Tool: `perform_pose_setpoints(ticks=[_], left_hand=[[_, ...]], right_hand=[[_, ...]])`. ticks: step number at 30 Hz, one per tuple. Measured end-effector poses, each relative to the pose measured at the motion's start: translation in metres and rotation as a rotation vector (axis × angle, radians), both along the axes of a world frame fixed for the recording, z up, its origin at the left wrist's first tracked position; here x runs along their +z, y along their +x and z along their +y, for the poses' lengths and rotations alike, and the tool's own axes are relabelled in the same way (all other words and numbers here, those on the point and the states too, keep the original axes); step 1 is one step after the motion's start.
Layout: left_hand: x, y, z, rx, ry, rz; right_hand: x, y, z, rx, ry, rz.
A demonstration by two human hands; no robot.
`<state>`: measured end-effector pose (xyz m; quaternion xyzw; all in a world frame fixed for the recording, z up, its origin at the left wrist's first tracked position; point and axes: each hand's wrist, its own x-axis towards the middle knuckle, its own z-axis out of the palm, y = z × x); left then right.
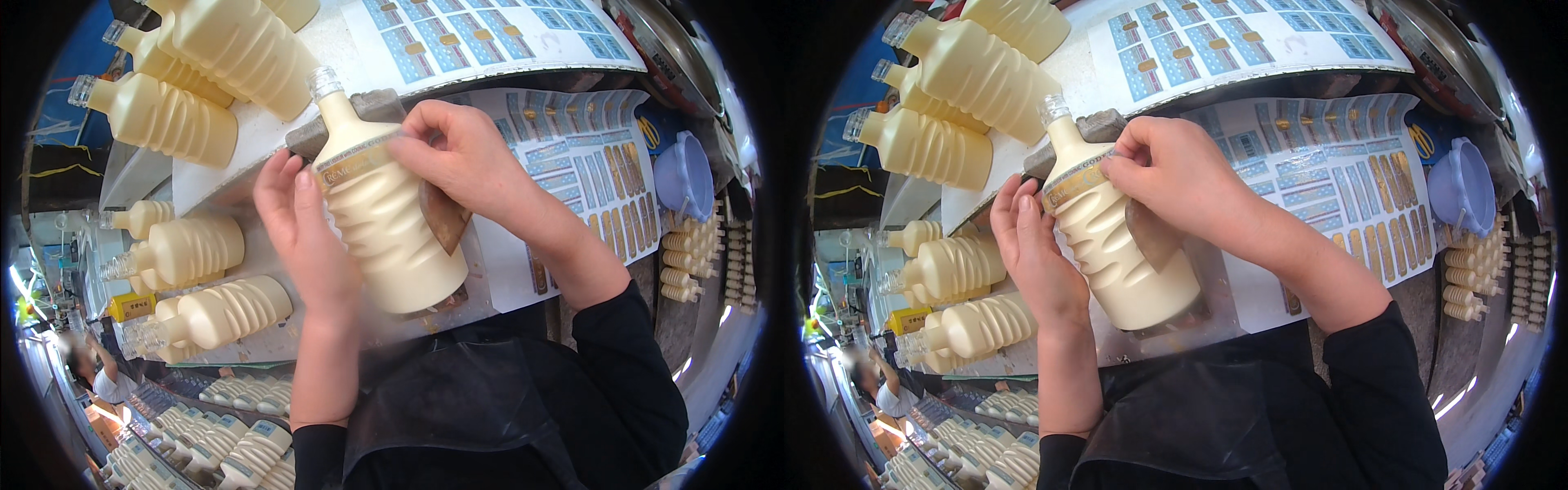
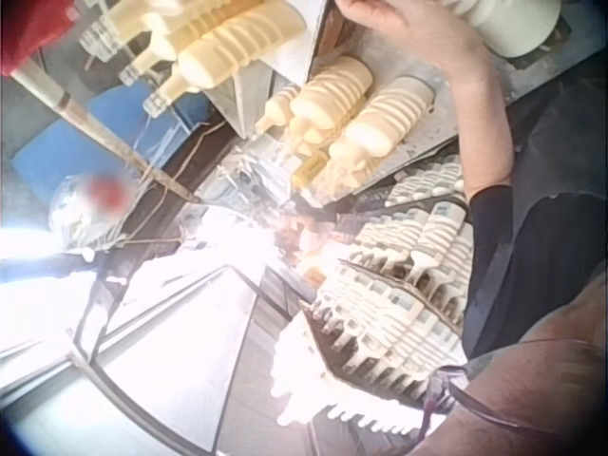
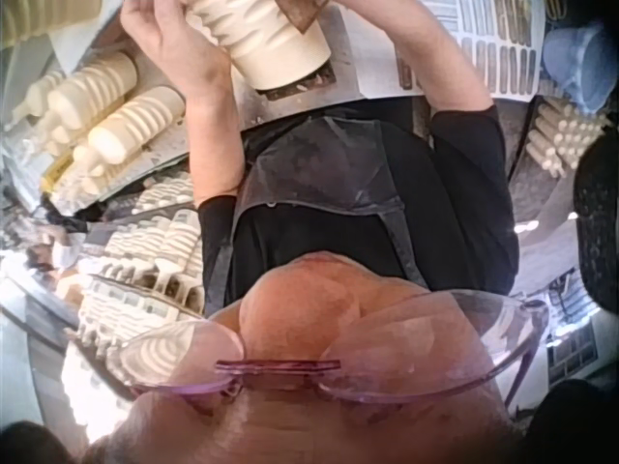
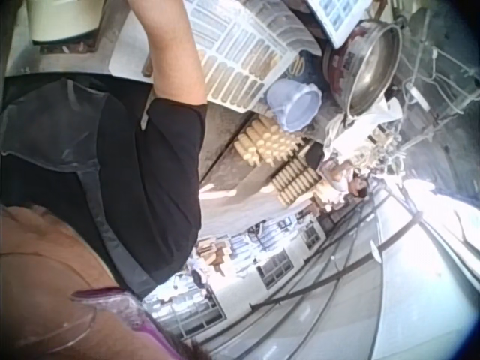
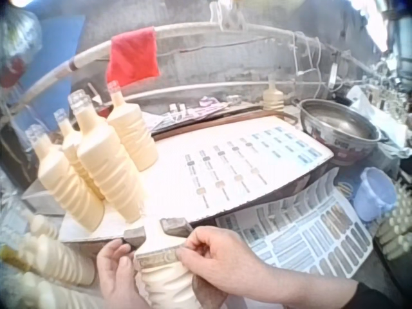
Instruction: The person applies adhesive labels to the bodies of multiple plastic bottles filled with a yellow liquid. They pick each bottle, align and smooth the label, then place the labeled bottle into a tray. The process repeats for several bottles.
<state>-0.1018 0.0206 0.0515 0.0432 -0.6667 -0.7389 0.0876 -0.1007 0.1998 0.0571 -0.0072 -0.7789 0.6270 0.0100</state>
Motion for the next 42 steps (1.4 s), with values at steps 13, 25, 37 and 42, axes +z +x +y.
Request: perform_pose_setpoints(ticks=[13, 25, 37, 42], left_hand=[[-0.015, -0.008, -0.002, -0.248, -0.101, -0.079], [-0.009, -0.009, -0.001, -0.263, -0.086, -0.162], [-0.012, -0.008, -0.003, -0.284, -0.054, -0.130], [-0.007, -0.006, -0.001, -0.299, -0.026, -0.143]], right_hand=[[-0.018, -0.011, 0.016, 0.019, -0.220, -0.108], [-0.012, -0.002, -0.002, -0.005, -0.147, -0.113], [-0.009, -0.003, -0.003, -0.008, -0.138, -0.119], [-0.009, -0.003, -0.001, 0.004, -0.127, -0.118]])
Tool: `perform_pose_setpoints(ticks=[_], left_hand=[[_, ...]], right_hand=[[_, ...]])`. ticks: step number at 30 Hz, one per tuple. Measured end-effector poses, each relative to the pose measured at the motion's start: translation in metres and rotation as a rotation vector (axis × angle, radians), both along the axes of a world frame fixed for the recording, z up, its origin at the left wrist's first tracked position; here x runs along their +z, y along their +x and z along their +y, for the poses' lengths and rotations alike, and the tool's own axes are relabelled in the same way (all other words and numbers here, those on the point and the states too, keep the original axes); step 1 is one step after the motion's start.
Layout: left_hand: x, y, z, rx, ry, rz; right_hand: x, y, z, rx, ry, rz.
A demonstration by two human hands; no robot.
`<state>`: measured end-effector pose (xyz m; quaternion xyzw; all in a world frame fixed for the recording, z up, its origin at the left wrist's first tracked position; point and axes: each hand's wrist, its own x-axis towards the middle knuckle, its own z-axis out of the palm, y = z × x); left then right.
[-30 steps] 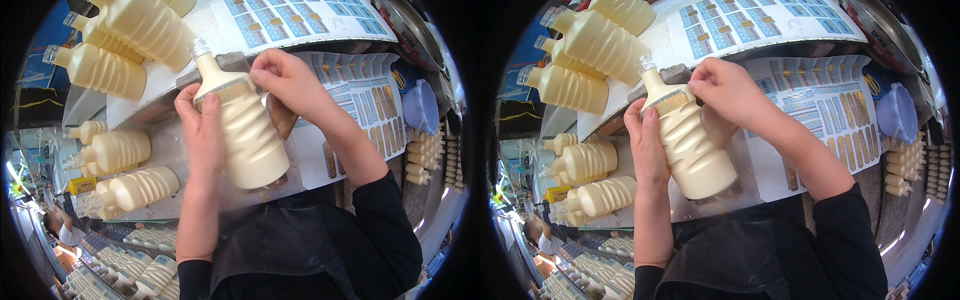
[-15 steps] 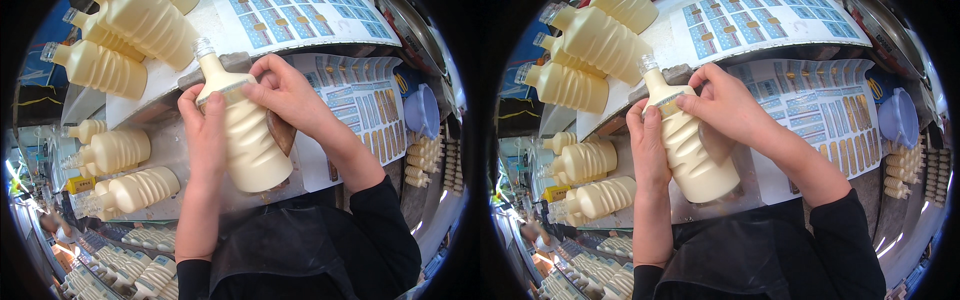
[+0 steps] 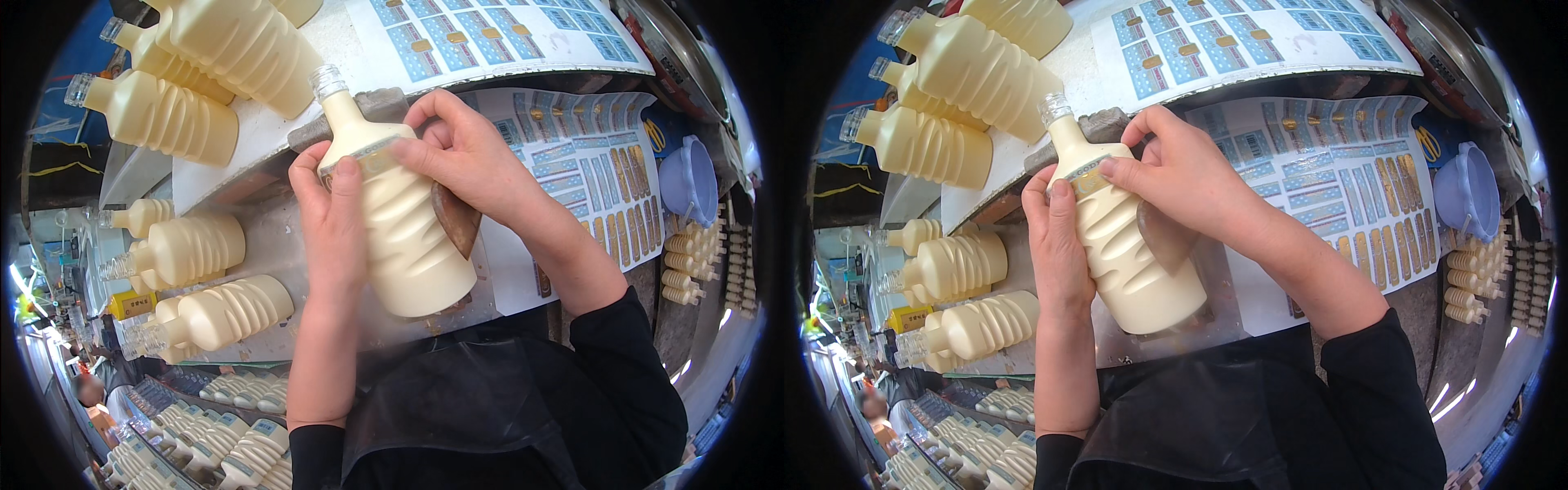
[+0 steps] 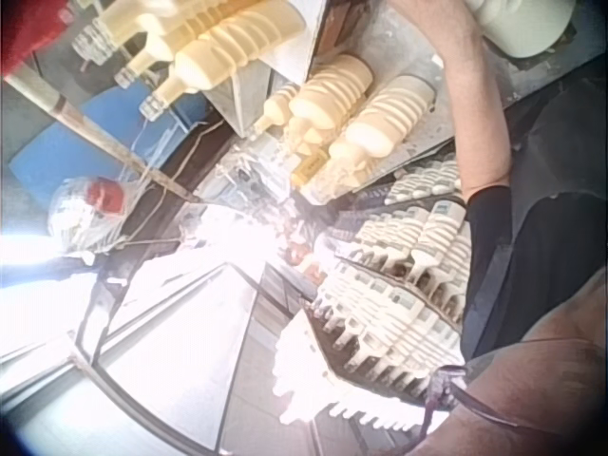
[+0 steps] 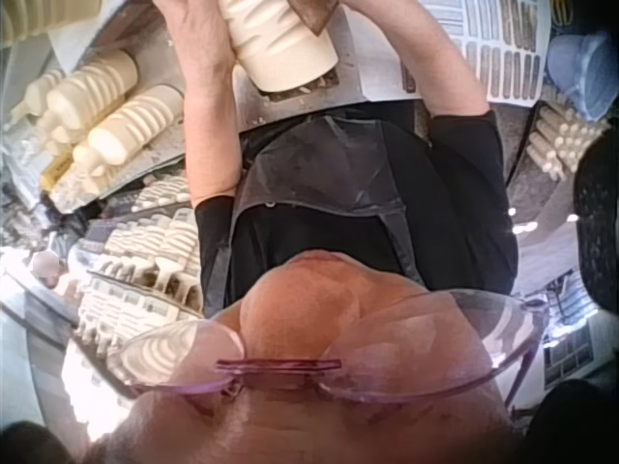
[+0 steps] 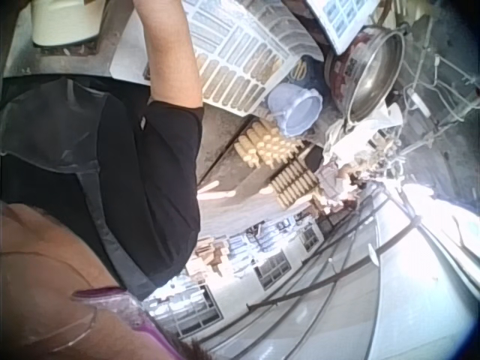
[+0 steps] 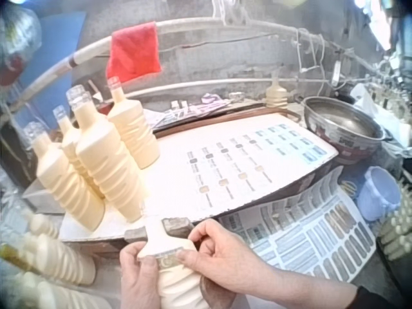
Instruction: The person applies adhesive labels to the bodies of multiple plastic bottles filled with a yellow liquid. They pick each bottle, align and smooth the label, then place the labeled bottle into a tray. The process repeats for several bottles.
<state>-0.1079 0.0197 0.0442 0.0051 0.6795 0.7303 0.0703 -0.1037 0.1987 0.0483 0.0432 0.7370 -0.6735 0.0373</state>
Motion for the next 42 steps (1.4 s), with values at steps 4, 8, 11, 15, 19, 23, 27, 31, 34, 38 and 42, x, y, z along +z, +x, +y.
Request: perform_pose_setpoints(ticks=[4, 8, 11, 15, 19, 23, 27, 31, 34, 38, 42], left_hand=[[-0.001, -0.001, 0.000, 0.008, -0.010, -0.001], [-0.002, -0.001, 0.000, 0.006, -0.021, 0.006], [-0.004, -0.001, -0.002, 0.012, -0.040, 0.010], [-0.004, -0.002, -0.001, 0.011, -0.033, 0.006], [-0.005, -0.001, -0.001, 0.015, -0.046, 0.014], [-0.006, -0.002, -0.001, 0.020, -0.058, 0.020], [-0.004, -0.001, 0.000, 0.023, -0.041, 0.013], [-0.002, -0.001, 0.001, 0.020, -0.021, 0.004], [-0.005, -0.002, 0.000, 0.022, -0.035, 0.011], [-0.008, -0.003, -0.002, 0.032, -0.067, 0.019], [-0.003, 0.000, 0.001, 0.044, -0.052, -0.013]], right_hand=[[0.001, 0.000, 0.000, 0.007, -0.005, -0.006], [-0.010, -0.003, -0.001, -0.018, -0.151, -0.002], [-0.008, -0.005, 0.003, 0.019, -0.279, -0.042], [-0.008, -0.003, 0.004, 0.081, -0.152, -0.039], [-0.007, -0.004, 0.002, 0.066, -0.100, -0.040], [-0.004, -0.004, 0.002, 0.060, -0.078, -0.043], [-0.005, -0.004, 0.001, 0.047, -0.069, -0.030], [-0.004, -0.004, 0.002, 0.054, -0.057, -0.044], [-0.006, -0.004, 0.008, 0.046, -0.099, -0.043], [0.000, -0.004, 0.031, -0.018, -0.305, 0.003], [0.014, 0.008, 0.011, -0.178, -0.233, 0.229]])
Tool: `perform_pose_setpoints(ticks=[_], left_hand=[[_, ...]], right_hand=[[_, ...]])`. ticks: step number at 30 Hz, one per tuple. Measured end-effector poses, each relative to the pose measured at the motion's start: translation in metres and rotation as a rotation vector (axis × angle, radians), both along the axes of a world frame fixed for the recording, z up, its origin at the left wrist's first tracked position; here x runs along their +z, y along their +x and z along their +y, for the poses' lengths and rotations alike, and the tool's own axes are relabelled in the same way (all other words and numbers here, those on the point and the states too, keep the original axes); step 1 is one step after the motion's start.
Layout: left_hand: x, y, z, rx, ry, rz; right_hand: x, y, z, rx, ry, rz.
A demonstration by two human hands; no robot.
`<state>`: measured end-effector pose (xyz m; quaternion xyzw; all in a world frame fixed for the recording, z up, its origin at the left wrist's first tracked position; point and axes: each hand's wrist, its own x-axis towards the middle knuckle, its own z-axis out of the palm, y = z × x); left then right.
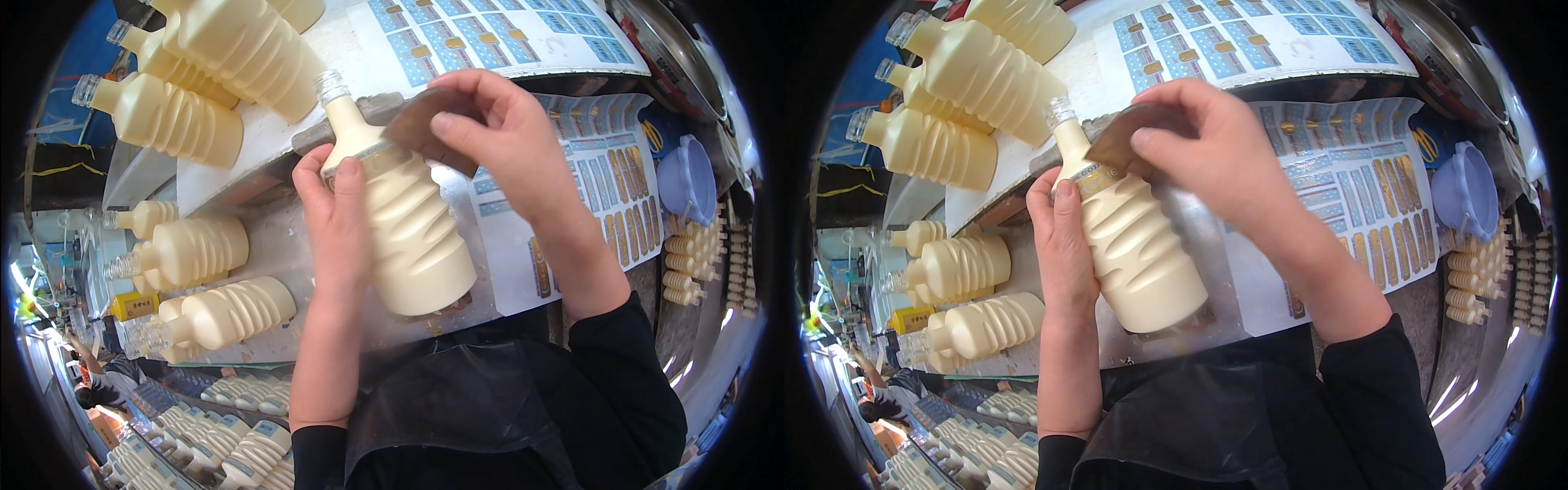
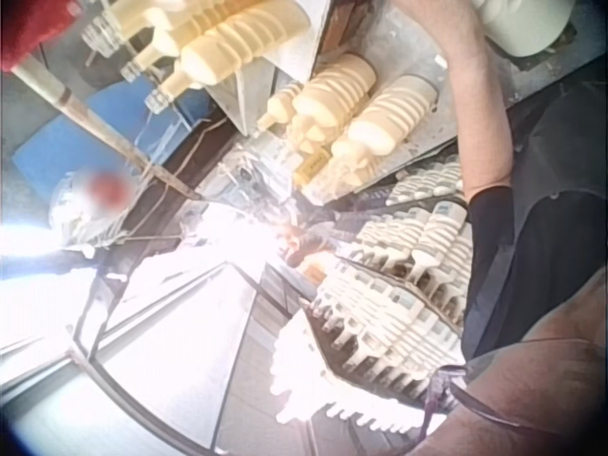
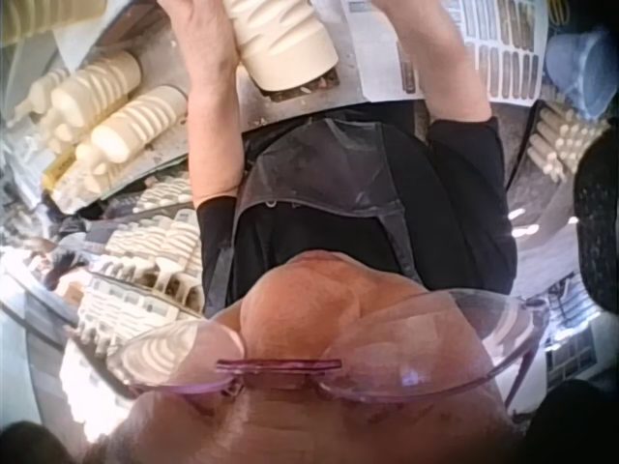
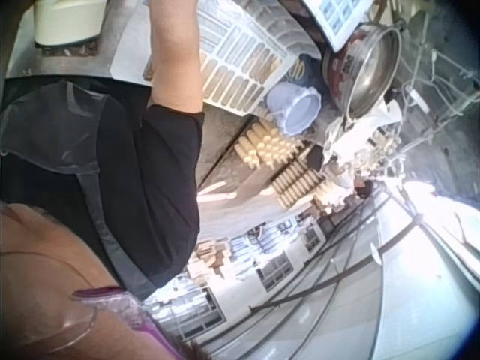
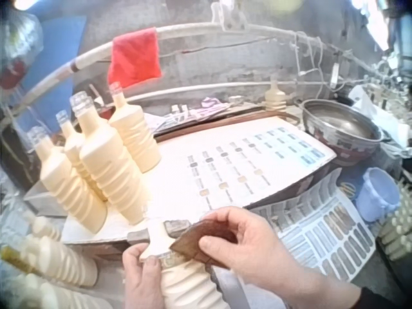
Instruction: The person applies adhesive labels to the bodies of multiple plastic bottles filled with a yellow liquid. They pick each bottle, align and smooth the label, then place the labeled bottle into a tray. The process repeats for several bottles.
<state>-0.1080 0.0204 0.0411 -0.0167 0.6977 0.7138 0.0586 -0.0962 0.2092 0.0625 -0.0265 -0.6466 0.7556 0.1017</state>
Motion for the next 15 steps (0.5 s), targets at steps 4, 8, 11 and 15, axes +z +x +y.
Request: perform_pose_setpoints(ticks=[4, 8, 11, 15], left_hand=[[-0.001, -0.002, 0.000, -0.010, -0.018, 0.019], [-0.002, -0.002, -0.001, -0.007, -0.029, 0.027], [0.000, -0.001, 0.000, -0.006, -0.007, 0.014], [0.001, -0.001, 0.000, -0.006, -0.032, 0.005]], right_hand=[[0.001, 0.007, -0.010, -0.160, 0.405, 0.088], [-0.001, 0.007, -0.015, -0.305, 0.482, 0.220], [0.002, 0.011, -0.020, -0.297, 0.525, 0.200], [-0.003, 0.009, -0.012, -0.351, 0.819, 0.480]])
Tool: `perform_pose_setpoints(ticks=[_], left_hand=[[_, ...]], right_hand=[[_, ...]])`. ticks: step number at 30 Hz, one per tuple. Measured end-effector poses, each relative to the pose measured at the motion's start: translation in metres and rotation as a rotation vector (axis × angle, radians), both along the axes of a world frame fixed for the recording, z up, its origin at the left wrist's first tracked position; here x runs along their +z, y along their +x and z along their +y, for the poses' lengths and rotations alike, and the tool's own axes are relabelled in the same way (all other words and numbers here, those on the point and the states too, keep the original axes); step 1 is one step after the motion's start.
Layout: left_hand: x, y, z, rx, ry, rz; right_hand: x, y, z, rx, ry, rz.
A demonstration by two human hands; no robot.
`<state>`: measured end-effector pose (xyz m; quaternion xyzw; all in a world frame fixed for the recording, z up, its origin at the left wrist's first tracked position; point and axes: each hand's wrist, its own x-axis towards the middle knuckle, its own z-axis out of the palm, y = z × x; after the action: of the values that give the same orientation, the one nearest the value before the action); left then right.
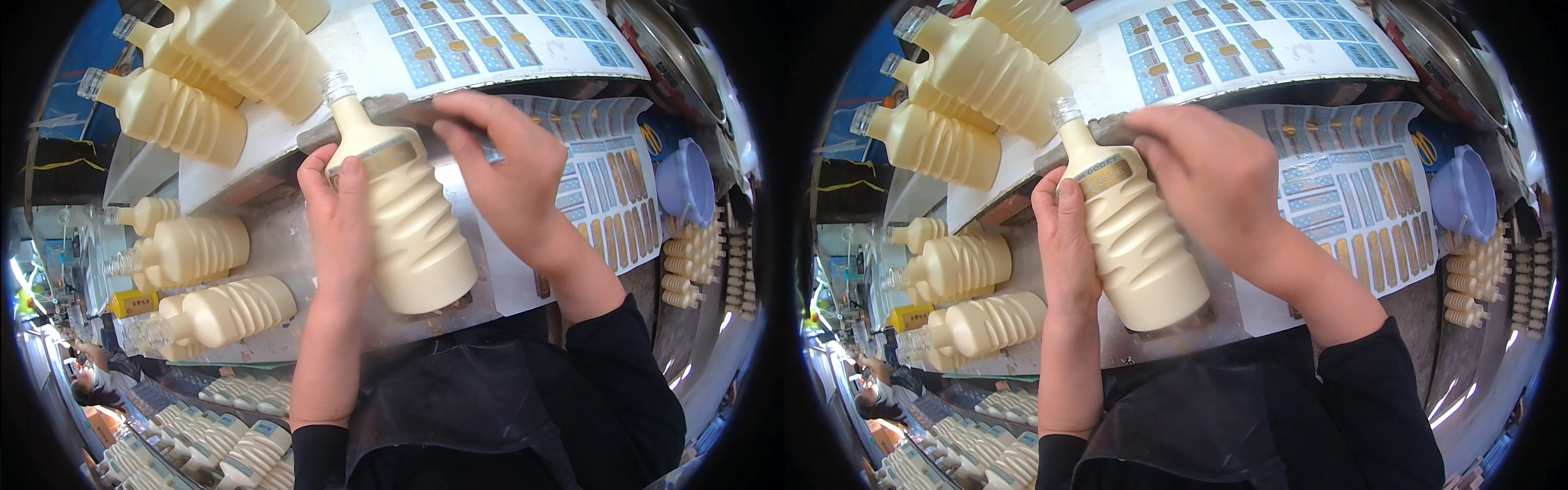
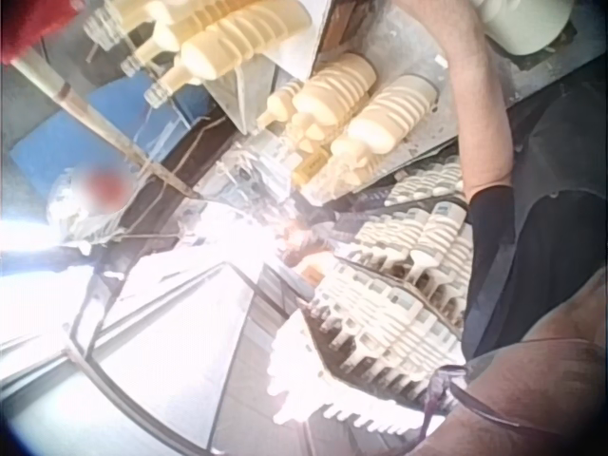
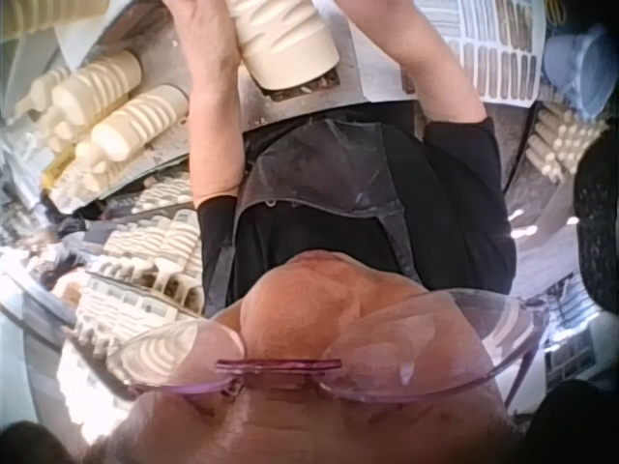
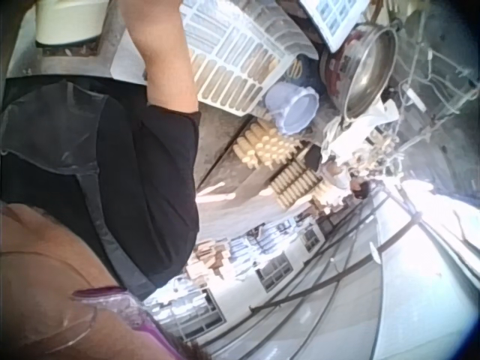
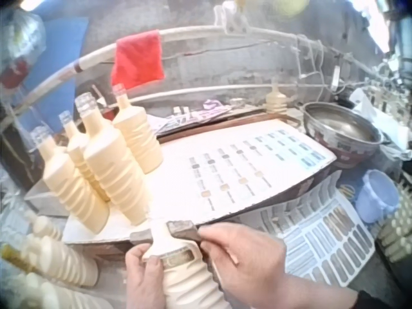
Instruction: The person applies adhesive labels to the bodies of multiple plastic bottles filled with a yellow liquid. They pick each bottle, align and smooth the label, then place the labeled bottle into a tray. The process repeats for several bottles.
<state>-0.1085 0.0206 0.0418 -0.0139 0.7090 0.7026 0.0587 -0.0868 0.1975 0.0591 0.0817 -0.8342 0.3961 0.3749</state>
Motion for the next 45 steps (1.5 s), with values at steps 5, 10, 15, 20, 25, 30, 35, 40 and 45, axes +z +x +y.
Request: perform_pose_setpoints(ticks=[5, 10, 15, 20, 25, 30, 35, 40, 45], left_hand=[[-0.001, 0.002, -0.006, -0.010, 0.304, -0.093], [0.000, 0.003, -0.012, -0.027, 0.519, -0.171], [0.005, 0.003, -0.017, 0.000, 0.315, -0.067], [-0.004, -0.005, -0.017, 0.066, 0.350, -0.086], [-0.015, -0.005, -0.021, 0.015, 0.518, -0.093], [-0.016, -0.007, -0.022, -0.013, 0.516, -0.092], [-0.017, -0.010, -0.023, 0.021, 0.485, -0.096], [-0.012, -0.007, -0.017, -0.039, 0.320, -0.053], [-0.018, -0.009, -0.017, -0.010, 0.395, -0.051]], right_hand=[[-0.001, 0.014, -0.002, 0.299, -0.267, -0.044], [-0.001, -0.004, 0.010, 0.300, -0.645, -0.686], [-0.022, -0.022, -0.002, 0.413, -0.617, -0.855], [-0.028, -0.022, -0.008, 0.426, -0.801, -0.811], [-0.026, -0.019, -0.008, 0.435, -0.857, -0.819], [-0.023, -0.018, -0.009, 0.437, -0.873, -0.829], [-0.022, -0.018, -0.008, 0.463, -0.875, -0.827], [-0.024, -0.018, -0.008, 0.464, -0.890, -0.831], [-0.023, -0.017, -0.010, 0.453, -0.882, -0.819]])
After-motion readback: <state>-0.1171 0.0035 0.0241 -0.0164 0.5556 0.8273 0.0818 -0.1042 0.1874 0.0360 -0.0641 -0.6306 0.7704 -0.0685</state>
